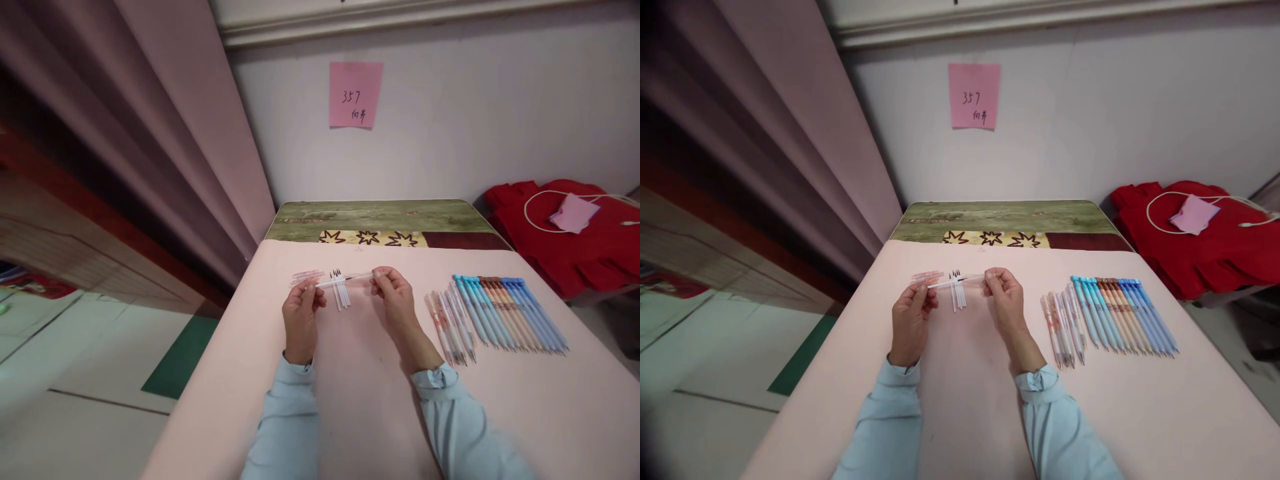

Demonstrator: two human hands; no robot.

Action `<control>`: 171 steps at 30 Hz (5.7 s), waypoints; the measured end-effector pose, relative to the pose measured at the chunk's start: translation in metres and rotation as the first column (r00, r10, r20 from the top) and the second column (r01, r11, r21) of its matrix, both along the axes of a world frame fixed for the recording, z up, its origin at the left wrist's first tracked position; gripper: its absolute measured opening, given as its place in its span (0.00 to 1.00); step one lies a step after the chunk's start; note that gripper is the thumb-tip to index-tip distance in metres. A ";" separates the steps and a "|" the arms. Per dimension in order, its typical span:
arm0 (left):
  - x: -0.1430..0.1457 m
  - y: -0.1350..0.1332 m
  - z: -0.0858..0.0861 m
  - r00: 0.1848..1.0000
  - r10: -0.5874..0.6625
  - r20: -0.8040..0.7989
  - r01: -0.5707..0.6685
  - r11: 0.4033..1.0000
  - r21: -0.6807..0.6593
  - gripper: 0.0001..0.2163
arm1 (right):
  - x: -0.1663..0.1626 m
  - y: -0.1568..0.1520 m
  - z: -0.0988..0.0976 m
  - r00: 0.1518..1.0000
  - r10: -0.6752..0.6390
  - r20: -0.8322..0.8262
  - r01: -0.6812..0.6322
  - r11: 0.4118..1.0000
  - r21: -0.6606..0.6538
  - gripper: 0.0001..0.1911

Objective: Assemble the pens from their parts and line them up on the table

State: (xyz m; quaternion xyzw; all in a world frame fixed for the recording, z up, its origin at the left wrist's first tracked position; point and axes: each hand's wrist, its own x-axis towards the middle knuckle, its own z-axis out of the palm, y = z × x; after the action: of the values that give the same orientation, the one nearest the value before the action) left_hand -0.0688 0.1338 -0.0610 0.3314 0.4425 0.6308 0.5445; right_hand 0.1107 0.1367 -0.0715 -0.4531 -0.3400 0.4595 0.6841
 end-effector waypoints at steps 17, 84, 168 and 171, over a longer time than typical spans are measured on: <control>0.002 -0.002 0.005 0.999 -0.030 0.021 0.030 0.999 -0.011 0.13 | -0.005 -0.004 0.006 0.977 0.193 0.092 -0.189 0.981 -0.050 0.15; -0.013 -0.001 0.000 0.990 -0.052 -0.130 0.050 0.999 -0.018 0.08 | -0.001 -0.006 -0.006 0.975 0.094 0.200 -0.080 0.994 -0.077 0.11; 0.012 -0.009 0.006 0.987 -0.049 0.151 0.057 0.997 -0.051 0.11 | -0.028 -0.015 -0.001 0.871 0.373 0.320 -0.377 0.925 -0.053 0.19; 0.012 -0.009 0.007 0.988 -0.056 0.145 0.064 0.996 -0.054 0.11 | -0.028 -0.015 -0.001 0.858 0.408 0.313 -0.400 0.912 -0.094 0.22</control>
State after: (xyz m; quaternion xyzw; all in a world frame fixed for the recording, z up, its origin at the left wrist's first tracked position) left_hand -0.0569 0.1245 -0.0545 0.2825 0.4103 0.6230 0.6030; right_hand 0.0829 0.1220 -0.0729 -0.4500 -0.5297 0.5158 0.5010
